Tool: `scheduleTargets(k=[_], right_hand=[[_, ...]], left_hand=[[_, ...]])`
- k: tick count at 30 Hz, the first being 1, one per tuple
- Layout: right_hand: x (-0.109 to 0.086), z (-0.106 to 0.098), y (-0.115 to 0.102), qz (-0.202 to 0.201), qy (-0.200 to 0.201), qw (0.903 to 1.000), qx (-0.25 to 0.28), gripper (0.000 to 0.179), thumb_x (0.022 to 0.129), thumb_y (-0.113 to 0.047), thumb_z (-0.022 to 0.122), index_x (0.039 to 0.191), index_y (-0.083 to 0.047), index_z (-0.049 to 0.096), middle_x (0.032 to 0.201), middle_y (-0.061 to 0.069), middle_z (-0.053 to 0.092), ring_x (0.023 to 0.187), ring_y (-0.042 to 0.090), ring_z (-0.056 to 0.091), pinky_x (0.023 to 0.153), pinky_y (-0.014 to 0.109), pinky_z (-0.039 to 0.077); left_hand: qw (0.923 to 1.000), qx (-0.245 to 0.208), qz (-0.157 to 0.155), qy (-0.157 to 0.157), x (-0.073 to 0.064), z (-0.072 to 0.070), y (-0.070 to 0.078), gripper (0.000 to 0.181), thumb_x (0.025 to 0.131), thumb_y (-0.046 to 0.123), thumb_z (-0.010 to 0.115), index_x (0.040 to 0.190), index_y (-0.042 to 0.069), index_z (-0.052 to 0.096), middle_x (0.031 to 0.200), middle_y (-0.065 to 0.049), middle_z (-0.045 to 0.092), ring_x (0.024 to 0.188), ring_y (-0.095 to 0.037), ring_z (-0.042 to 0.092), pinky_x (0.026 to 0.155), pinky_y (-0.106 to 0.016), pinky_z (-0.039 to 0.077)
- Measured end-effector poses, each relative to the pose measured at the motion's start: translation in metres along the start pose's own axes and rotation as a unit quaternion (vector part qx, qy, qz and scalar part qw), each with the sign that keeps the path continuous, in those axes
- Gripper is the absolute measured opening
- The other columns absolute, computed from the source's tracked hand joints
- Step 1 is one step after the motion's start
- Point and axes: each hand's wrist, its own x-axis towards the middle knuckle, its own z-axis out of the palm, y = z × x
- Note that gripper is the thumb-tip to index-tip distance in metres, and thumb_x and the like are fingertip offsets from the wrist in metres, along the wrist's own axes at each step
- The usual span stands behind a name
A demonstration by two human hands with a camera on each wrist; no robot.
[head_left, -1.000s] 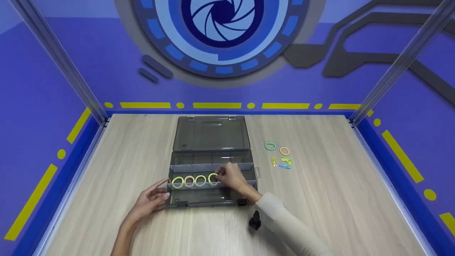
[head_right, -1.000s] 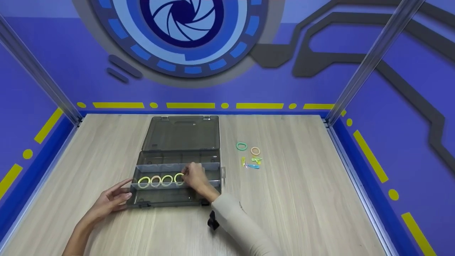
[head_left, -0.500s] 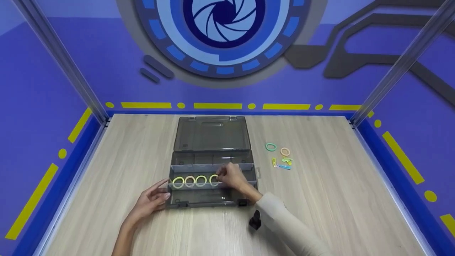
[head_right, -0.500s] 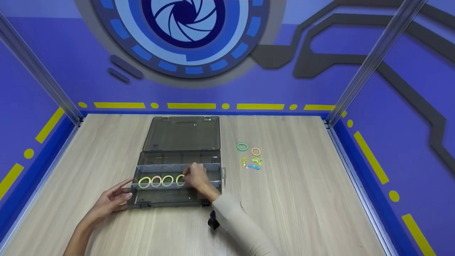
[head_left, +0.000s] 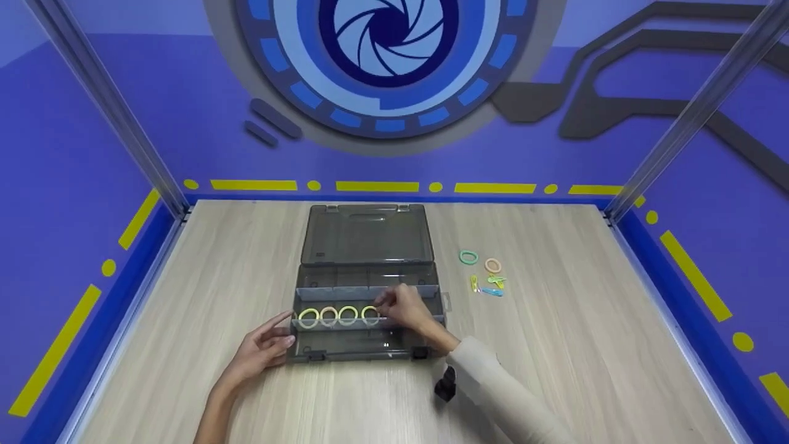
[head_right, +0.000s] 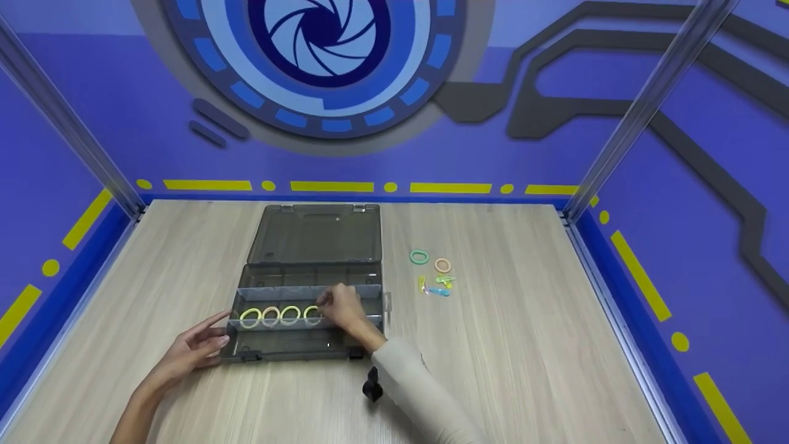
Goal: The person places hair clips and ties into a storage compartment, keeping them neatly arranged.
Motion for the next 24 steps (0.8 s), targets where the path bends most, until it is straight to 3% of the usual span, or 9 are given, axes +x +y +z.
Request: scheduleTargets(k=[13, 19, 24], right_hand=[[-0.010, -0.028, 0.005, 0.014, 0.018, 0.9994, 0.024, 0.012, 0.083, 0.007, 0.069, 0.092, 0.003, 0.076, 0.082, 0.015, 0.077, 0.072, 0.014, 0.069, 0.066, 0.022, 0.056], [-0.017, -0.050, 0.011, 0.034, 0.020, 0.9962, 0.077, 0.013, 0.088, 0.009, 0.067, 0.099, 0.007, 0.074, 0.089, 0.020, 0.075, 0.071, 0.021, 0.067, 0.058, 0.017, 0.051], [-0.018, -0.076, 0.015, 0.056, 0.038, 0.9935, 0.092, 0.013, 0.091, 0.004, 0.068, 0.102, 0.009, 0.072, 0.090, 0.021, 0.074, 0.069, 0.018, 0.065, 0.054, 0.017, 0.051]], left_hand=[[0.9999, -0.003, -0.011, 0.007, 0.000, 0.001, -0.001, 0.069, 0.099, 0.023, 0.069, 0.159, 0.013, 0.037, 0.130, -0.016, 0.058, 0.108, -0.017, 0.065, 0.094, -0.043, 0.060], [1.0000, -0.001, -0.007, 0.004, -0.002, 0.000, -0.002, 0.069, 0.099, 0.023, 0.069, 0.159, 0.012, 0.037, 0.127, -0.014, 0.059, 0.105, -0.016, 0.064, 0.092, -0.043, 0.060], [1.0000, -0.001, 0.005, -0.003, -0.001, -0.002, -0.001, 0.069, 0.100, 0.023, 0.068, 0.159, 0.010, 0.035, 0.129, -0.017, 0.058, 0.106, -0.015, 0.064, 0.091, -0.040, 0.061]])
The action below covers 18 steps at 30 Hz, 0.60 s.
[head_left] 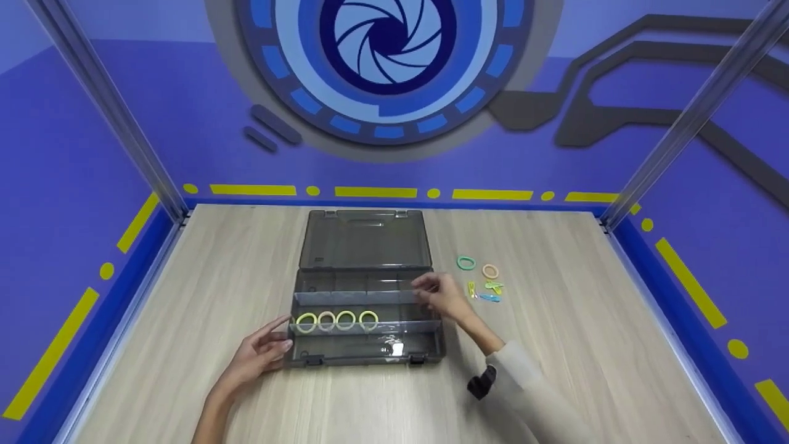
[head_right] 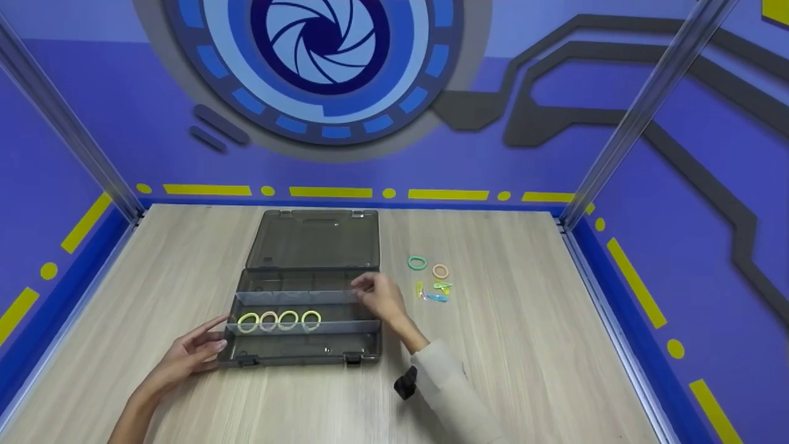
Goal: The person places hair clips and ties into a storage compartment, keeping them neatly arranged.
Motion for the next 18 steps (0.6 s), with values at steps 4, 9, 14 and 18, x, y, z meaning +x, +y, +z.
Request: scheduleTargets(k=[4, 9, 14, 18], right_hand=[[0.003, -0.022, 0.004, 0.006, 0.026, 0.9996, -0.005, 0.013, 0.091, 0.004, 0.068, 0.102, 0.010, 0.072, 0.091, 0.024, 0.074, 0.071, 0.028, 0.070, 0.056, 0.023, 0.057], [0.005, -0.049, 0.016, 0.032, 0.054, 0.9980, -0.002, 0.016, 0.093, 0.003, 0.067, 0.106, 0.011, 0.072, 0.092, 0.026, 0.074, 0.073, 0.029, 0.074, 0.060, 0.032, 0.062], [0.005, -0.077, 0.024, 0.087, 0.093, 0.9915, 0.025, 0.021, 0.095, -0.001, 0.068, 0.112, 0.010, 0.071, 0.094, 0.023, 0.074, 0.071, 0.013, 0.073, 0.059, 0.023, 0.059], [0.006, -0.099, 0.036, 0.100, 0.109, 0.9884, 0.036, 0.026, 0.096, -0.004, 0.068, 0.117, 0.010, 0.069, 0.090, 0.016, 0.075, 0.073, 0.012, 0.073, 0.060, 0.021, 0.059]], left_hand=[[0.9999, -0.002, 0.006, -0.008, 0.001, -0.001, 0.000, 0.069, 0.101, 0.022, 0.067, 0.159, 0.008, 0.033, 0.132, -0.021, 0.057, 0.106, -0.013, 0.064, 0.088, -0.037, 0.061], [0.9999, -0.004, 0.008, -0.005, 0.001, -0.002, 0.001, 0.069, 0.100, 0.021, 0.067, 0.159, 0.008, 0.033, 0.133, -0.022, 0.057, 0.106, -0.013, 0.064, 0.087, -0.034, 0.061], [1.0000, 0.005, -0.001, 0.004, 0.001, -0.001, 0.002, 0.069, 0.100, 0.022, 0.068, 0.159, 0.009, 0.035, 0.132, -0.020, 0.058, 0.108, -0.015, 0.064, 0.090, -0.040, 0.061], [0.9999, 0.008, -0.006, 0.004, 0.001, -0.002, 0.001, 0.069, 0.099, 0.022, 0.068, 0.159, 0.010, 0.035, 0.129, -0.017, 0.059, 0.108, -0.017, 0.065, 0.091, -0.043, 0.061]])
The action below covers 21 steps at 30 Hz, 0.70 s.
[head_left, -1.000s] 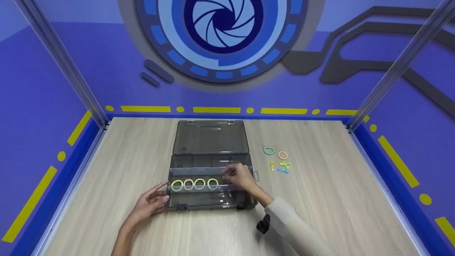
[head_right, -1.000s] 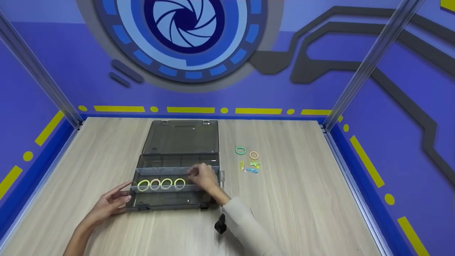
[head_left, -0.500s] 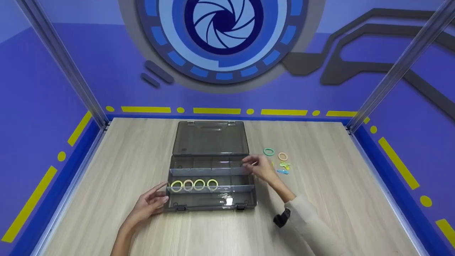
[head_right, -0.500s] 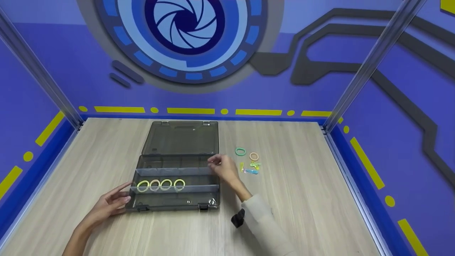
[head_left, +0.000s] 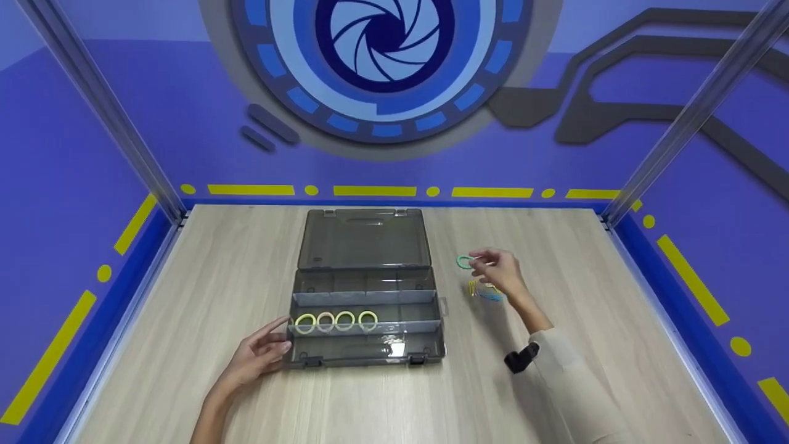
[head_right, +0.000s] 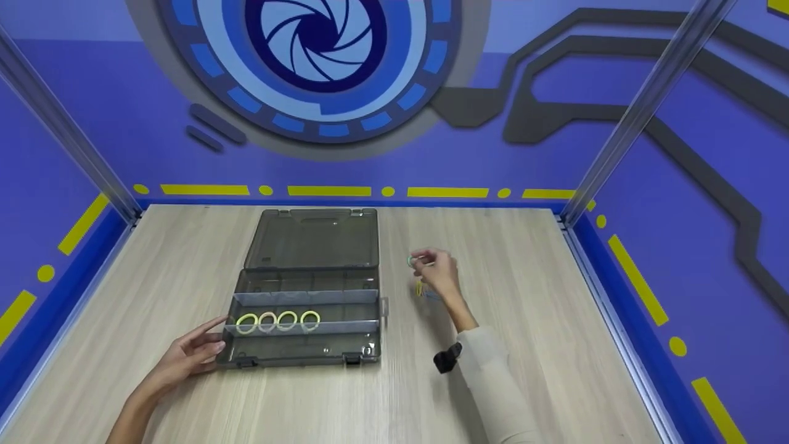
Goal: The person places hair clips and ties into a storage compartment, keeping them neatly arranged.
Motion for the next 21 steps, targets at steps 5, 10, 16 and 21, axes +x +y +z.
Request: scheduleTargets(k=[5, 10, 16, 21], right_hand=[[0.014, -0.019, 0.017, 0.005, 0.008, 0.9999, 0.011, 0.028, 0.097, -0.005, 0.066, 0.121, 0.010, 0.067, 0.086, 0.002, 0.073, 0.075, 0.012, 0.074, 0.066, 0.025, 0.062], [0.021, -0.032, 0.030, 0.004, 0.023, 0.9997, -0.009, 0.030, 0.098, -0.006, 0.065, 0.123, 0.012, 0.065, 0.101, 0.022, 0.073, 0.078, 0.011, 0.074, 0.068, 0.023, 0.062], [0.024, -0.041, 0.044, 0.017, 0.065, 0.9968, -0.042, 0.029, 0.099, -0.011, 0.066, 0.123, 0.007, 0.068, 0.108, 0.020, 0.072, 0.083, 0.004, 0.065, 0.068, 0.014, 0.054], [0.027, -0.040, 0.057, 0.023, 0.085, 0.9942, -0.063, 0.027, 0.100, -0.012, 0.066, 0.121, 0.004, 0.070, 0.114, 0.022, 0.071, 0.085, 0.002, 0.060, 0.070, 0.011, 0.048]], left_hand=[[0.9999, -0.007, 0.005, -0.006, 0.000, -0.003, -0.001, 0.069, 0.100, 0.021, 0.068, 0.159, 0.009, 0.034, 0.129, -0.019, 0.059, 0.108, -0.016, 0.065, 0.090, -0.041, 0.061], [0.9998, -0.010, 0.015, -0.011, 0.000, -0.003, -0.001, 0.070, 0.100, 0.020, 0.068, 0.159, 0.007, 0.034, 0.130, -0.020, 0.059, 0.107, -0.015, 0.064, 0.091, -0.044, 0.061], [0.9997, -0.022, 0.003, -0.010, 0.001, 0.000, -0.001, 0.070, 0.101, 0.022, 0.067, 0.159, 0.006, 0.032, 0.131, -0.018, 0.058, 0.108, -0.014, 0.065, 0.094, -0.044, 0.060], [0.9996, -0.026, -0.007, -0.009, 0.000, 0.001, 0.000, 0.070, 0.100, 0.024, 0.067, 0.160, 0.008, 0.033, 0.135, -0.021, 0.056, 0.110, -0.015, 0.065, 0.095, -0.043, 0.060]])
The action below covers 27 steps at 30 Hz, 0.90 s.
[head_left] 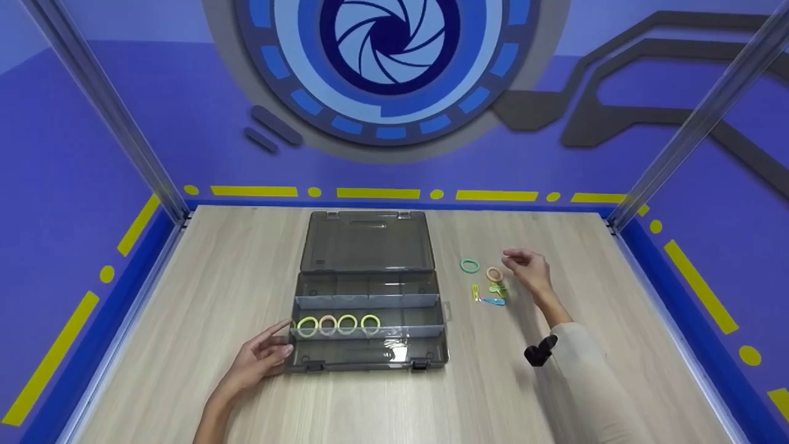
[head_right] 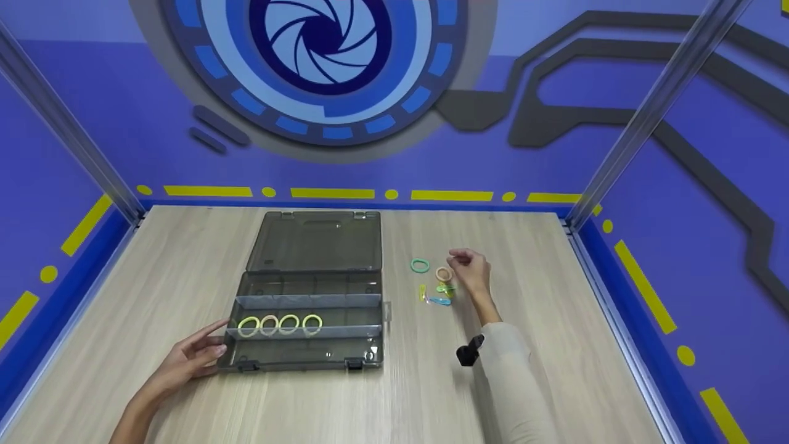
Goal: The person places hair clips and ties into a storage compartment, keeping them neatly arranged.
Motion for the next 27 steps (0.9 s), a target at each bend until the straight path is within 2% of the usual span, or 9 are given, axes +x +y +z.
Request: scheduleTargets(k=[3, 7, 9, 12, 15, 18, 23, 27], right_hand=[[0.001, 0.005, 0.007, 0.003, 0.002, 0.9999, -0.011, 0.026, 0.099, -0.011, 0.066, 0.119, 0.005, 0.071, 0.116, 0.023, 0.071, 0.087, 0.004, 0.060, 0.071, 0.009, 0.046], [0.001, 0.014, 0.015, 0.011, 0.008, 0.9994, -0.031, 0.025, 0.098, -0.008, 0.065, 0.118, 0.007, 0.070, 0.115, 0.025, 0.071, 0.095, 0.018, 0.065, 0.069, 0.011, 0.046], [0.001, 0.018, 0.018, 0.012, 0.010, 0.9988, -0.046, 0.026, 0.099, -0.008, 0.064, 0.118, 0.008, 0.070, 0.115, 0.027, 0.071, 0.099, 0.028, 0.066, 0.072, 0.015, 0.048], [0.000, 0.023, 0.023, 0.019, 0.014, 0.9976, -0.065, 0.026, 0.099, -0.008, 0.064, 0.118, 0.008, 0.070, 0.115, 0.027, 0.071, 0.105, 0.034, 0.066, 0.081, 0.024, 0.051], [-0.001, 0.025, 0.026, 0.027, 0.017, 0.9964, -0.079, 0.025, 0.099, -0.009, 0.064, 0.118, 0.007, 0.071, 0.116, 0.026, 0.071, 0.106, 0.035, 0.067, 0.086, 0.032, 0.054], [-0.002, 0.028, 0.028, 0.029, 0.020, 0.9953, -0.091, 0.025, 0.099, -0.010, 0.065, 0.117, 0.007, 0.071, 0.115, 0.025, 0.072, 0.102, 0.033, 0.068, 0.082, 0.031, 0.055], [-0.002, 0.032, 0.029, 0.021, 0.033, 0.9926, -0.115, 0.023, 0.097, -0.014, 0.069, 0.108, 0.005, 0.075, 0.103, 0.022, 0.075, 0.090, 0.029, 0.071, 0.068, 0.021, 0.049], [-0.003, 0.034, 0.031, 0.026, 0.047, 0.9893, -0.135, 0.020, 0.096, -0.016, 0.071, 0.101, 0.002, 0.077, 0.095, 0.018, 0.076, 0.080, 0.023, 0.068, 0.063, 0.021, 0.045]], left_hand=[[1.0000, 0.000, 0.002, 0.001, -0.001, 0.001, -0.001, 0.070, 0.101, 0.023, 0.067, 0.159, 0.008, 0.033, 0.137, -0.024, 0.055, 0.111, -0.016, 0.065, 0.094, -0.043, 0.060], [1.0000, -0.003, 0.002, 0.000, -0.002, 0.000, -0.001, 0.069, 0.101, 0.022, 0.066, 0.159, 0.008, 0.032, 0.137, -0.024, 0.054, 0.110, -0.016, 0.064, 0.094, -0.042, 0.060], [1.0000, -0.003, 0.003, 0.000, -0.002, 0.000, -0.001, 0.069, 0.101, 0.022, 0.066, 0.159, 0.008, 0.032, 0.135, -0.022, 0.055, 0.109, -0.014, 0.064, 0.093, -0.041, 0.060], [0.9999, -0.006, 0.006, -0.004, -0.001, 0.000, -0.001, 0.069, 0.101, 0.022, 0.067, 0.159, 0.007, 0.032, 0.131, -0.018, 0.056, 0.106, -0.012, 0.063, 0.090, -0.038, 0.061], [0.9999, -0.007, 0.011, -0.009, 0.000, -0.001, 0.000, 0.069, 0.101, 0.021, 0.067, 0.159, 0.007, 0.033, 0.125, -0.012, 0.058, 0.102, -0.010, 0.062, 0.086, -0.035, 0.061], [0.9999, -0.006, 0.011, -0.011, 0.000, -0.002, 0.000, 0.069, 0.101, 0.020, 0.067, 0.159, 0.007, 0.032, 0.123, -0.010, 0.058, 0.101, -0.009, 0.063, 0.084, -0.033, 0.061], [0.9999, 0.004, 0.016, -0.005, -0.001, -0.002, -0.001, 0.068, 0.101, 0.021, 0.066, 0.159, 0.007, 0.033, 0.128, -0.019, 0.059, 0.102, -0.012, 0.064, 0.087, -0.038, 0.061], [0.9999, 0.006, 0.014, -0.001, -0.001, 0.000, -0.003, 0.068, 0.101, 0.022, 0.067, 0.159, 0.008, 0.034, 0.131, -0.022, 0.057, 0.104, -0.014, 0.064, 0.090, -0.041, 0.061]])
